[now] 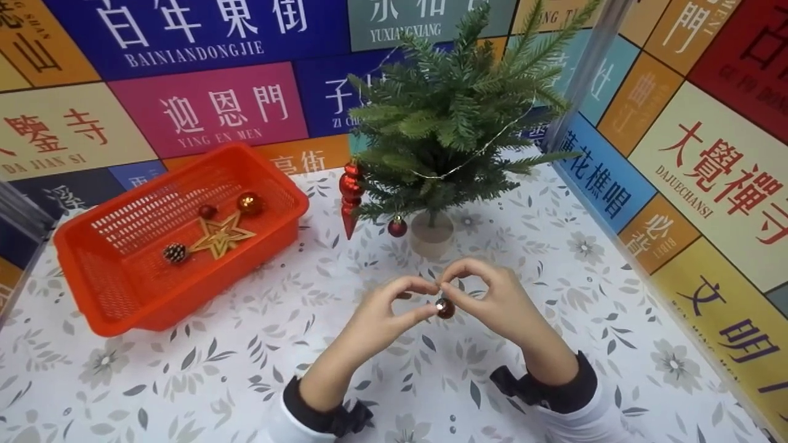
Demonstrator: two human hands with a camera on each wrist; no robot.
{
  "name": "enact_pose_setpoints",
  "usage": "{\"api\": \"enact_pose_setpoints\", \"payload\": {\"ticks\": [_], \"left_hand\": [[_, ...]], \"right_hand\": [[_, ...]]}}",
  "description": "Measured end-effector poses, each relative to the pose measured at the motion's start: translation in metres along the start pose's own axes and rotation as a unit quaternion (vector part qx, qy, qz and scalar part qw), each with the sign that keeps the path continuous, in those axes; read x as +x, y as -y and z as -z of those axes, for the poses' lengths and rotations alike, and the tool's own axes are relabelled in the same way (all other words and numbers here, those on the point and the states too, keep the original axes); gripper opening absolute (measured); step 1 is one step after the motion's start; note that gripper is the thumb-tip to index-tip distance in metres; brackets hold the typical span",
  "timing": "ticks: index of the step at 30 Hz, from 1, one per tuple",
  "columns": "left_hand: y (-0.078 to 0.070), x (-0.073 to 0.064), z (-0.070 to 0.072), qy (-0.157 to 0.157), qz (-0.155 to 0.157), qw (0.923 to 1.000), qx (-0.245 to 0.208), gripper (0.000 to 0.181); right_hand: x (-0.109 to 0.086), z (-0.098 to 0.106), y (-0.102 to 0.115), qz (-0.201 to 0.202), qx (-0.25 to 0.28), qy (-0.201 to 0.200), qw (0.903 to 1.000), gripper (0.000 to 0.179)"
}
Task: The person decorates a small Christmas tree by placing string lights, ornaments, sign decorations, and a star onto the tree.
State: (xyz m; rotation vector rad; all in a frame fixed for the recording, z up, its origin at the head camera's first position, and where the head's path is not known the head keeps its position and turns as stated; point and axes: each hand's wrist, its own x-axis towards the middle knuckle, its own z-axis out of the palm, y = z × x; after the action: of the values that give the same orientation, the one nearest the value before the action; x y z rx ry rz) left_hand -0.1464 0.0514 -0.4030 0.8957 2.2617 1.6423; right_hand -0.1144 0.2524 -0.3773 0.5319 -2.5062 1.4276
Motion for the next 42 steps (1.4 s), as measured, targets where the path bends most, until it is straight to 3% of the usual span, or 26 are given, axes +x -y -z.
{"api": "enact_pose_setpoints", "payload": {"ticks": [6, 11, 19, 26, 34, 39, 42], "left_hand": [[-0.005, 0.0, -0.006, -0.072, -0.009, 0.9967, 0.037, 0.021], [-0.007, 0.001, -0.006, -0.1, -0.01, 0.993, 0.063, 0.016], [-0.016, 0.006, -0.003, -0.086, 0.002, 0.9926, 0.085, 0.016], [-0.025, 0.019, 0.0, -0.085, -0.024, 0.9919, 0.091, 0.013], [-0.031, 0.028, 0.002, -0.099, -0.026, 0.9918, 0.077, 0.01], [-0.035, 0.034, 0.002, -0.11, -0.032, 0.9915, 0.062, 0.008], [-0.038, 0.037, 0.002, -0.117, -0.034, 0.9911, 0.053, 0.009]], "right_hand": [[0.0, -0.004, -0.001, 0.017, -0.03, 0.002, 0.9994, 0.005], [0.001, -0.006, 0.0, 0.032, -0.045, 0.003, 0.9985, 0.006], [0.001, 0.001, 0.002, 0.026, -0.094, -0.002, 0.9952, 0.008], [0.006, 0.011, 0.006, 0.038, -0.154, -0.018, 0.9872, 0.009], [0.018, 0.021, 0.02, 0.038, -0.23, 0.026, 0.9721, 0.008], [0.024, 0.024, 0.027, 0.045, -0.243, 0.032, 0.9685, 0.006], [0.026, 0.027, 0.027, 0.048, -0.233, 0.026, 0.9711, 0.007]]}}
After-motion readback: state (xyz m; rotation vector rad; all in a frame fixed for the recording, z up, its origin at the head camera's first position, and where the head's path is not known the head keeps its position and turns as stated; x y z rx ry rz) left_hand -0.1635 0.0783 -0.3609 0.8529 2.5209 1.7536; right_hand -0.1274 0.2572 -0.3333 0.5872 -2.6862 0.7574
